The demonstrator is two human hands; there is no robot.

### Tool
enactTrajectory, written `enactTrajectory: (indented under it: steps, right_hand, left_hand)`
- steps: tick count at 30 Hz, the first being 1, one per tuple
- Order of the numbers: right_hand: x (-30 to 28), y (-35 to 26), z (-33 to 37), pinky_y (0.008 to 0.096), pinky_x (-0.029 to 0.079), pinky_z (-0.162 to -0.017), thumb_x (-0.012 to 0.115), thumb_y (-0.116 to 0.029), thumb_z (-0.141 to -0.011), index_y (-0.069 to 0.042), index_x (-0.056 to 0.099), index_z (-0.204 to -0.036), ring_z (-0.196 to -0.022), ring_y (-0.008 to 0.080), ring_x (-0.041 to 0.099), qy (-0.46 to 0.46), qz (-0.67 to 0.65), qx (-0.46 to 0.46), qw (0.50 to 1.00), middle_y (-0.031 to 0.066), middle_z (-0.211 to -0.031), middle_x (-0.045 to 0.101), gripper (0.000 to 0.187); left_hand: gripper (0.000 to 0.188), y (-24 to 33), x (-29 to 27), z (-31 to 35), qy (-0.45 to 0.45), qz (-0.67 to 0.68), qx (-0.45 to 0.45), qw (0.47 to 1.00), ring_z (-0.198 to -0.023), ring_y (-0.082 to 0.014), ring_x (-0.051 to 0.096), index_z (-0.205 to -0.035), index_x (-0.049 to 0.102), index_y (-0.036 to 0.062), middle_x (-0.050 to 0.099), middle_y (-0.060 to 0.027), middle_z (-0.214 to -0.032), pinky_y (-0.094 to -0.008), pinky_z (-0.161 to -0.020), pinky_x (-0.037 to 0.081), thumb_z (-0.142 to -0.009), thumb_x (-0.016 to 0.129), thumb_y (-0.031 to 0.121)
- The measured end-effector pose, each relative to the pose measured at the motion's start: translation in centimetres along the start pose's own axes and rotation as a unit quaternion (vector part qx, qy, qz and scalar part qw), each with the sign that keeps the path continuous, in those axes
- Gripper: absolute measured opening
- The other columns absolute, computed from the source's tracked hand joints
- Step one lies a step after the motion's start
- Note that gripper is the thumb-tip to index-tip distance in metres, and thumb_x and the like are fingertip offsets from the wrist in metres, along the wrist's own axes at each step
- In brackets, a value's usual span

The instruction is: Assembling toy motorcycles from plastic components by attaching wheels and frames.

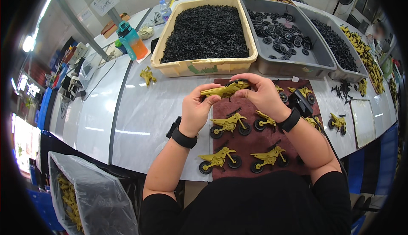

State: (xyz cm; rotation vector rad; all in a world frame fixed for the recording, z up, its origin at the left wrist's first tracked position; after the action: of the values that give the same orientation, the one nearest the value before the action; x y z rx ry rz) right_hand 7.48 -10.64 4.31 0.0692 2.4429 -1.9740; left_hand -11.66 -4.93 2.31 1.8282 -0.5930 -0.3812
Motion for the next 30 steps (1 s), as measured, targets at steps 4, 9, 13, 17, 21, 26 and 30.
enactTrajectory:
  steps: [4,9,13,17,21,26,30]
  right_hand:
    - [0.4,-0.4,0.4,0.0243,0.051,-0.077,0.063,0.005,-0.082,0.000,0.061,-0.118,-0.084,0.0105,0.066,0.000,0.016,-0.017,1.000,0.0080,-0.094,0.069,0.036]
    - [0.7,-1.4,0.8,0.0238,0.050,-0.074,0.063,0.005,-0.081,0.000,0.066,-0.110,-0.080,0.0103,0.066,0.027,0.093,-0.056,0.994,0.0093,-0.089,0.070,0.029]
    - [0.5,-0.8,0.8,0.0237,0.049,-0.070,0.065,0.003,-0.081,0.000,0.067,-0.108,-0.076,0.0089,0.064,0.033,0.155,-0.064,0.985,0.0076,-0.082,0.071,0.027]
    - [0.6,-0.5,0.6,0.0240,0.049,-0.069,0.066,0.000,-0.082,0.001,0.067,-0.106,-0.076,0.0086,0.063,0.012,0.071,-0.005,0.997,0.0069,-0.081,0.071,0.024]
    - [0.8,-1.5,0.4,0.0243,0.049,-0.069,0.066,-0.001,-0.083,0.000,0.067,-0.106,-0.076,0.0081,0.063,-0.003,0.093,0.004,0.996,0.0076,-0.082,0.071,0.023]
    - [0.3,0.3,-0.1,0.0246,0.050,-0.069,0.066,-0.001,-0.083,0.001,0.066,-0.107,-0.076,0.0073,0.062,0.001,0.111,0.024,0.994,0.0086,-0.088,0.071,0.024]
    - [0.6,0.9,-0.6,0.0242,0.050,-0.069,0.066,-0.006,-0.087,0.004,0.065,-0.105,-0.076,0.0079,0.061,-0.006,0.062,0.047,0.997,0.0086,-0.091,0.069,0.021]
  left_hand:
    - [0.028,0.7,0.3,0.4,0.009,-0.010,0.020,1.000,-0.095,-0.0137,0.062,-0.114,0.059,-0.0043,0.067,-0.0103,-0.104,-0.0252,-0.086,0.048,-0.089,0.065,0.008]
    - [0.024,0.9,0.3,0.6,0.024,-0.019,0.023,0.999,-0.093,-0.0132,0.062,-0.111,0.061,-0.0043,0.067,-0.0099,-0.101,-0.0251,-0.084,0.049,-0.089,0.064,0.006]
    - [0.024,0.7,0.1,0.4,0.013,-0.022,0.017,1.000,-0.093,-0.0133,0.062,-0.111,0.061,-0.0044,0.067,-0.0099,-0.101,-0.0251,-0.084,0.049,-0.089,0.064,0.005]
    - [0.022,0.4,0.0,0.5,0.016,-0.034,0.010,0.999,-0.091,-0.0135,0.064,-0.109,0.062,-0.0037,0.069,-0.0103,-0.100,-0.0252,-0.083,0.050,-0.089,0.064,0.003]
    - [0.021,0.3,0.0,0.4,0.027,-0.074,0.007,0.997,-0.088,-0.0130,0.065,-0.108,0.063,-0.0033,0.070,-0.0104,-0.097,-0.0250,-0.080,0.050,-0.088,0.065,0.004]
    - [0.024,0.4,0.2,0.2,0.020,-0.123,-0.003,0.992,-0.088,-0.0134,0.065,-0.110,0.062,-0.0025,0.070,-0.0101,-0.097,-0.0251,-0.080,0.050,-0.088,0.064,0.005]
    - [0.039,0.1,-0.4,-0.1,0.005,-0.032,-0.032,0.999,-0.097,-0.0144,0.062,-0.122,0.055,0.0006,0.065,-0.0114,-0.114,-0.0270,-0.085,0.049,-0.087,0.068,0.013]
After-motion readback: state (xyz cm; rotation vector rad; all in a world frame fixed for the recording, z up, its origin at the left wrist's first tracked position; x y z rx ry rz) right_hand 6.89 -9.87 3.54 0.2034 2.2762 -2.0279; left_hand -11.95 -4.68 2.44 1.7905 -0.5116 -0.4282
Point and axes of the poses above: each hand's wrist, its own z-axis away from the middle knuckle, its own x-axis out of the palm, y = z × x, the point moved 2 cm from there along -z, towards the middle knuckle
